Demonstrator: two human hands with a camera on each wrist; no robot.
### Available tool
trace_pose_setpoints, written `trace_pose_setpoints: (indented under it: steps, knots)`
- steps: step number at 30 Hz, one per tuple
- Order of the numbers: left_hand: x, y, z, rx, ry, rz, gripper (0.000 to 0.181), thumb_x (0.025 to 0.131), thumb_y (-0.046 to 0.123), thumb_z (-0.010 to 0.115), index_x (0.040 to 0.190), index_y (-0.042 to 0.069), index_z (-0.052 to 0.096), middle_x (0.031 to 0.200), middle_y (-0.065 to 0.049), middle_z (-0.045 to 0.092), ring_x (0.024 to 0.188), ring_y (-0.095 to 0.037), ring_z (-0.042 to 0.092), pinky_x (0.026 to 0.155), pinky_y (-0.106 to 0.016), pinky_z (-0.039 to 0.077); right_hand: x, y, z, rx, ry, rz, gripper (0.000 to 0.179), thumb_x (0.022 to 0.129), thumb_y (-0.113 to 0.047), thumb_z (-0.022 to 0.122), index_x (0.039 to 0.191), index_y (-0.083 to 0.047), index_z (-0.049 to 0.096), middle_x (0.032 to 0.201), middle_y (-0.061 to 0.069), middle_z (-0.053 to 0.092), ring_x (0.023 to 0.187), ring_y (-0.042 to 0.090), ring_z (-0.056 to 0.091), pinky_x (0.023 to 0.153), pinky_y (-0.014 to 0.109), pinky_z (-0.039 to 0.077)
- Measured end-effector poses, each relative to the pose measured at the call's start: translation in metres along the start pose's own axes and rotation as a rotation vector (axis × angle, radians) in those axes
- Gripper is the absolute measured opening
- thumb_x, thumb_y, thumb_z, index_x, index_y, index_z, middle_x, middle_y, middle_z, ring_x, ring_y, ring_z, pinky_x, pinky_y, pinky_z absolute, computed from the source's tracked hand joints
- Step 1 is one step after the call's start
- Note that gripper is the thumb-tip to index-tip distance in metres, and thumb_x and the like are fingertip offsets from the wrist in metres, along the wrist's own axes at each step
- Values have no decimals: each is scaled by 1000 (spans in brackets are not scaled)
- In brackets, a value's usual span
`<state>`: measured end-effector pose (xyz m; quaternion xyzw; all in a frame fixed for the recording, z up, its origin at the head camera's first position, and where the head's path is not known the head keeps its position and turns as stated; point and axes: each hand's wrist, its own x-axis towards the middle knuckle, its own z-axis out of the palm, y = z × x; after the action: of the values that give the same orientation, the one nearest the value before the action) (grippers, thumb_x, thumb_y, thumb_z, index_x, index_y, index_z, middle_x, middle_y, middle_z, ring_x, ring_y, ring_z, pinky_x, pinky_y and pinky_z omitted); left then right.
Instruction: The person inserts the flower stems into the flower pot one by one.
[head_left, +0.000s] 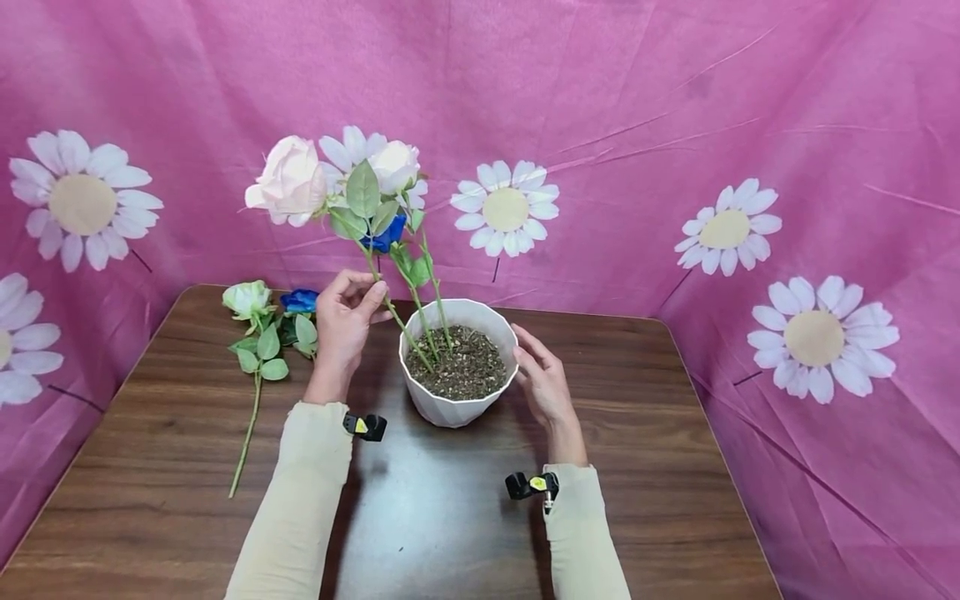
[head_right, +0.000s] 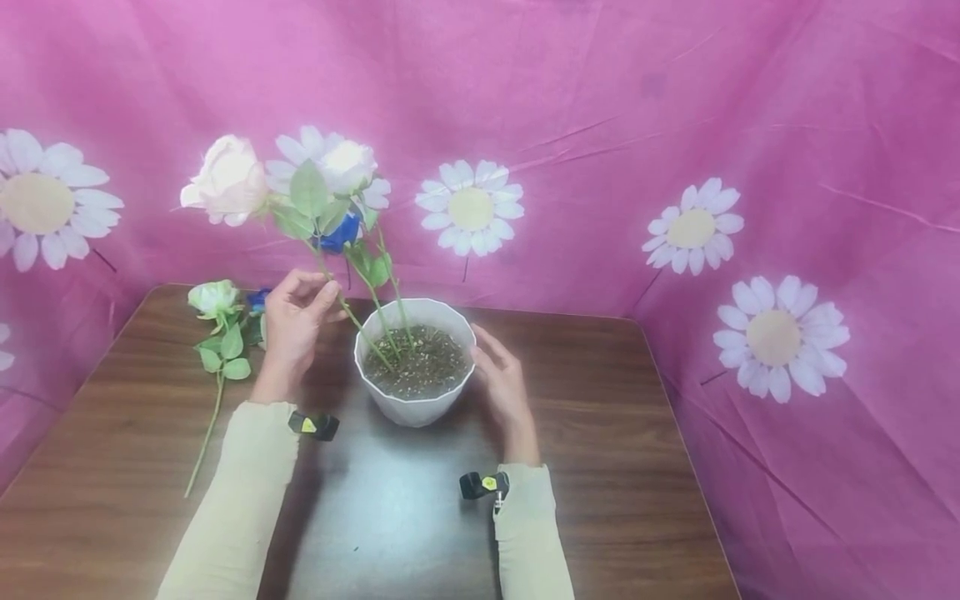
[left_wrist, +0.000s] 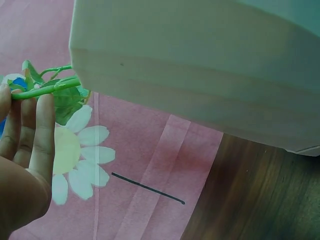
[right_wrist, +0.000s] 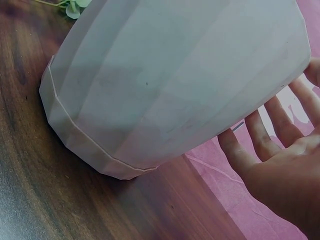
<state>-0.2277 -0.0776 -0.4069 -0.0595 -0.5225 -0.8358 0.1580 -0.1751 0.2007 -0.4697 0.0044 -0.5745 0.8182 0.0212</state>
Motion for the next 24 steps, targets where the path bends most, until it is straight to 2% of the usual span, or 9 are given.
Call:
trace_pose_setpoints:
  steps: [6,11,15,21,24]
  knots:
    - [-2,-4,2,26,3,0,21,91,-14,66,88,7,68,81,1,70,67,-12,63,58,-28,61,0,0,-1,4,-6,5,47,102,2,52,147,10,42,121,5,60,108,22,61,95,35,55]
    - [-3,-9,3,59,10,9,8,91,-12,68,94,-6,64,83,1,70,69,-12,63,58,-29,61,0,0,-1,4,-5,3,47,102,1,53,147,9,43,122,6,60,109,23,61,96,35,55]
    - [-5,-10,3,93,17,-5,11,91,-13,67,98,-13,60,82,2,69,70,-12,64,58,-28,61,0,0,-1,2,3,14,46,102,2,52,147,9,44,122,7,60,109,24,61,95,35,55]
    - [-6,-12,5,196,6,4,13,92,-11,67,100,-14,58,82,3,67,74,-10,64,61,-26,61,0,0,-2,-2,0,16,47,101,1,53,147,8,44,122,6,60,109,24,61,96,36,55]
    - [-8,-16,6,279,-13,10,16,92,-9,69,101,-15,59,83,1,67,73,-9,64,62,-26,61,1,0,-3,-4,-4,12,47,101,1,54,147,8,45,122,7,60,109,23,61,96,36,55]
